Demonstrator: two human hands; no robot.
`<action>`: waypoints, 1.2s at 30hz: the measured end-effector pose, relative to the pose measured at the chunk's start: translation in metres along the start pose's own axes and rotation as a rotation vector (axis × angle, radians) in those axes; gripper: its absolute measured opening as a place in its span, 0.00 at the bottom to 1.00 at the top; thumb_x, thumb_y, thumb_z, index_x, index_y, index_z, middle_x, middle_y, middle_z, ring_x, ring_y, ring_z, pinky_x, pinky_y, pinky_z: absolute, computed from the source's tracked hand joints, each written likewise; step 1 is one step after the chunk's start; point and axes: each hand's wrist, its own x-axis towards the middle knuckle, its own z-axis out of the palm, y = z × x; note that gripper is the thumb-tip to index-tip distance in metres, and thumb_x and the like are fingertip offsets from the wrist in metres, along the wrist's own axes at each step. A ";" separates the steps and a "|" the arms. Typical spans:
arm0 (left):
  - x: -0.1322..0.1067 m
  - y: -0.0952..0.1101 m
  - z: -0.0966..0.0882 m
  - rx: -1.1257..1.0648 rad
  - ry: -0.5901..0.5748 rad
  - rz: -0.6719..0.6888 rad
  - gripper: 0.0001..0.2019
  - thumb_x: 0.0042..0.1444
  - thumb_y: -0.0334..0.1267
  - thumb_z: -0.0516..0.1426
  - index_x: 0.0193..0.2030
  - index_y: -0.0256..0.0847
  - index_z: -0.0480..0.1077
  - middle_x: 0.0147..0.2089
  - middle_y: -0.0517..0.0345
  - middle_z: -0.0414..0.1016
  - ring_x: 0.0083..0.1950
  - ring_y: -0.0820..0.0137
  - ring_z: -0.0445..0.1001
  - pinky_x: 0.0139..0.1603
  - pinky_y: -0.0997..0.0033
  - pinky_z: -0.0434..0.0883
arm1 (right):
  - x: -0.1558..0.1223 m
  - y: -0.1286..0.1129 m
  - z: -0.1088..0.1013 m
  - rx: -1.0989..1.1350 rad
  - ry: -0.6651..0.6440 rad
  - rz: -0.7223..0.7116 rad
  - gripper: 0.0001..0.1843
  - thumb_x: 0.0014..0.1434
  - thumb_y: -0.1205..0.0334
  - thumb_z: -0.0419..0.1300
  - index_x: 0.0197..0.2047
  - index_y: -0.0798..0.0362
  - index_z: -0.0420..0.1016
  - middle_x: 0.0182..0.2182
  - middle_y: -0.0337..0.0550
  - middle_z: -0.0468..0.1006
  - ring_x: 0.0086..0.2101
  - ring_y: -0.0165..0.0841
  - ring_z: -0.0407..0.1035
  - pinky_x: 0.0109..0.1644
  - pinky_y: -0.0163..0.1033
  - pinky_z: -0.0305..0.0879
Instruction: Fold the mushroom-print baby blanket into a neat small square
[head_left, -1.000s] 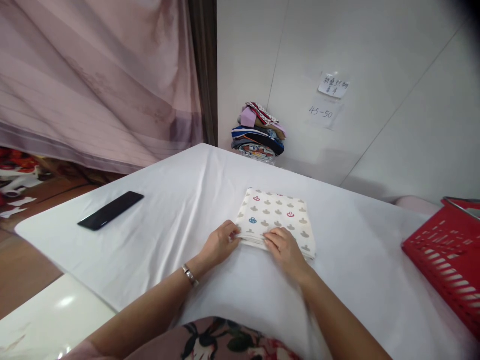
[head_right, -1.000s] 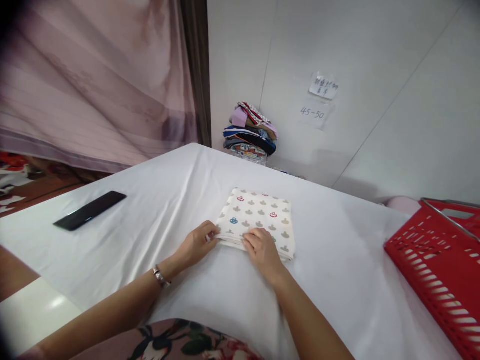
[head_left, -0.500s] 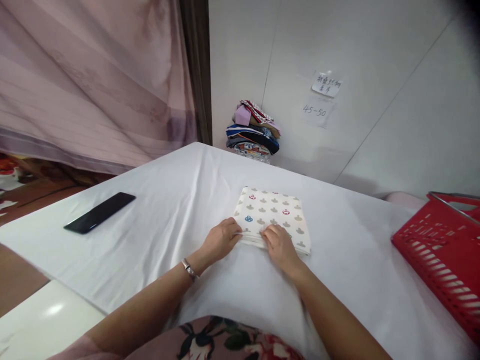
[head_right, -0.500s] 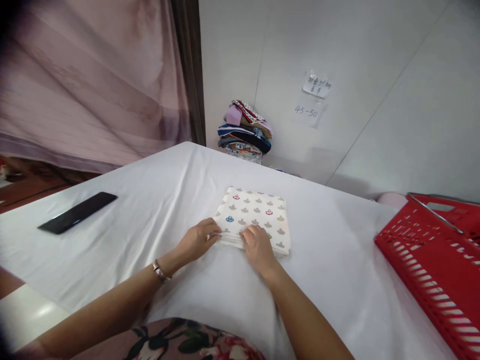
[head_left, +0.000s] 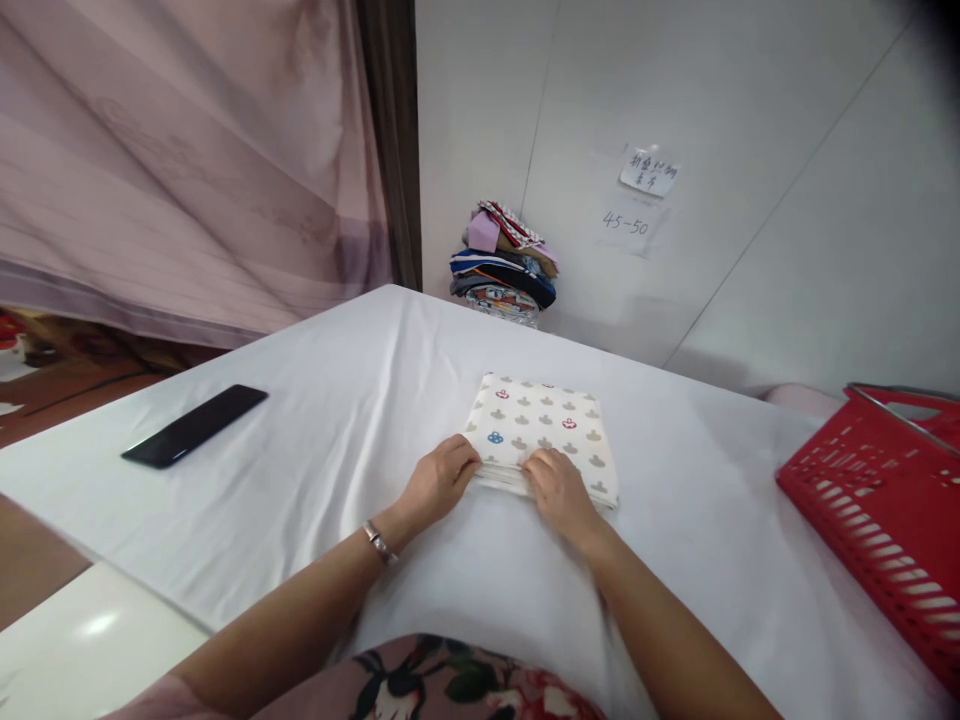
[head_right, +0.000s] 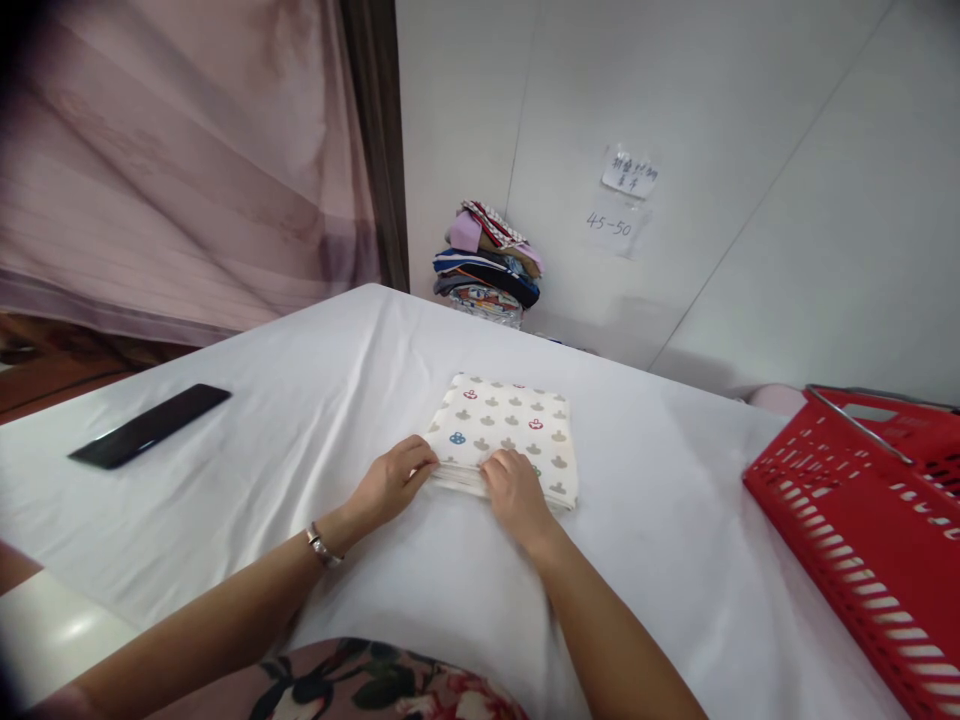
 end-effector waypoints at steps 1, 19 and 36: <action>-0.001 -0.001 0.000 0.017 -0.004 0.012 0.10 0.60 0.37 0.46 0.34 0.42 0.68 0.38 0.56 0.69 0.39 0.71 0.69 0.39 0.72 0.66 | -0.001 -0.001 0.000 0.000 0.004 -0.013 0.16 0.65 0.67 0.43 0.34 0.54 0.70 0.30 0.44 0.69 0.32 0.34 0.60 0.37 0.40 0.58; -0.007 -0.014 -0.001 0.079 -0.024 0.106 0.06 0.57 0.35 0.51 0.41 0.43 0.67 0.41 0.58 0.68 0.39 0.72 0.69 0.38 0.72 0.68 | -0.002 0.001 -0.003 0.071 -0.072 -0.060 0.09 0.63 0.64 0.50 0.38 0.52 0.70 0.33 0.43 0.70 0.34 0.34 0.62 0.38 0.40 0.59; -0.008 -0.009 0.002 0.276 -0.015 0.135 0.07 0.57 0.36 0.51 0.42 0.43 0.64 0.42 0.56 0.68 0.42 0.69 0.69 0.38 0.70 0.67 | -0.002 0.001 0.002 0.059 -0.045 -0.052 0.07 0.61 0.67 0.51 0.38 0.53 0.70 0.34 0.44 0.70 0.35 0.34 0.63 0.39 0.40 0.60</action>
